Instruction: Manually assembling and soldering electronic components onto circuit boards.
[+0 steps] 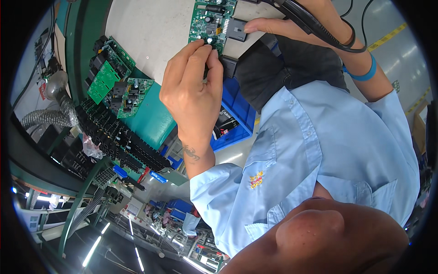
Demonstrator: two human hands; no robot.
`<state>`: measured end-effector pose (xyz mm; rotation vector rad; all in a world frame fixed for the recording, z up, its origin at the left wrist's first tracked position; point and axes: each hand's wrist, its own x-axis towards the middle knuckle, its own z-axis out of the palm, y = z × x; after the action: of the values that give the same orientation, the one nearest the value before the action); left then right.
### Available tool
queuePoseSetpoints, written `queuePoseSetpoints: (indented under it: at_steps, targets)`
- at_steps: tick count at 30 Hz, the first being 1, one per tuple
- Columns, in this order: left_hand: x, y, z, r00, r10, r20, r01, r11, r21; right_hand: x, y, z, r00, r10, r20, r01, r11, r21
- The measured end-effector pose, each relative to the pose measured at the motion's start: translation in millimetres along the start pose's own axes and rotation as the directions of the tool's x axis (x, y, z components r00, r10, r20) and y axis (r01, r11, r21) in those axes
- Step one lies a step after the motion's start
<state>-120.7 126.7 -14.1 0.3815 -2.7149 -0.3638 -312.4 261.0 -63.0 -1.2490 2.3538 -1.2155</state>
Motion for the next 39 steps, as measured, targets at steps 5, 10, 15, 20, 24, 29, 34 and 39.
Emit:
queuePoseSetpoints:
  at_steps: [5, 10, 15, 20, 24, 29, 34, 39]
  targets:
    - [1.5, 2.3, -0.5, 0.999, -0.046, 0.027, 0.046, 0.999, 0.001, -5.5, 13.0, 9.1, 1.000, 0.009, -0.007, -0.009, 1.000, -0.003]
    - [0.7, 1.7, 0.0, 0.999, -0.051, 0.015, 0.051, 0.999, 0.015, -13.3, 30.6, 19.2, 1.000, 0.021, -0.012, -0.021, 1.000, -0.002]
    - [1.8, 2.9, 0.0, 1.000, -0.021, 0.013, 0.021, 0.999, 0.032, -15.6, 42.6, 28.1, 1.000, 0.023, -0.018, -0.023, 1.000, -0.006]
    - [2.5, 2.9, -0.3, 1.000, -0.010, 0.023, 0.009, 0.999, 0.032, -21.0, 42.4, 22.6, 1.000, 0.019, -0.023, -0.020, 0.999, -0.033]
    - [-0.3, 0.0, -2.7, 0.998, -0.009, 0.062, 0.007, 0.999, 0.031, -23.9, 42.5, 20.1, 1.000, 0.008, -0.023, -0.008, 0.999, -0.039]
    - [-11.5, 4.4, -4.1, 0.993, -0.053, 0.110, 0.054, 0.998, -0.009, -22.0, 39.0, 14.8, 0.999, -0.024, -0.028, 0.022, 0.998, -0.058]
    - [-29.8, 4.8, 7.6, 0.993, -0.061, 0.099, 0.076, 0.986, -0.150, -15.6, 21.1, 1.6, 0.996, -0.076, -0.052, 0.071, 0.993, -0.097]
    - [-42.7, -4.4, 33.1, 0.993, 0.036, -0.115, -0.047, 0.995, -0.091, 1.8, -10.2, -6.3, 0.999, 0.032, 0.020, -0.030, 0.997, -0.077]
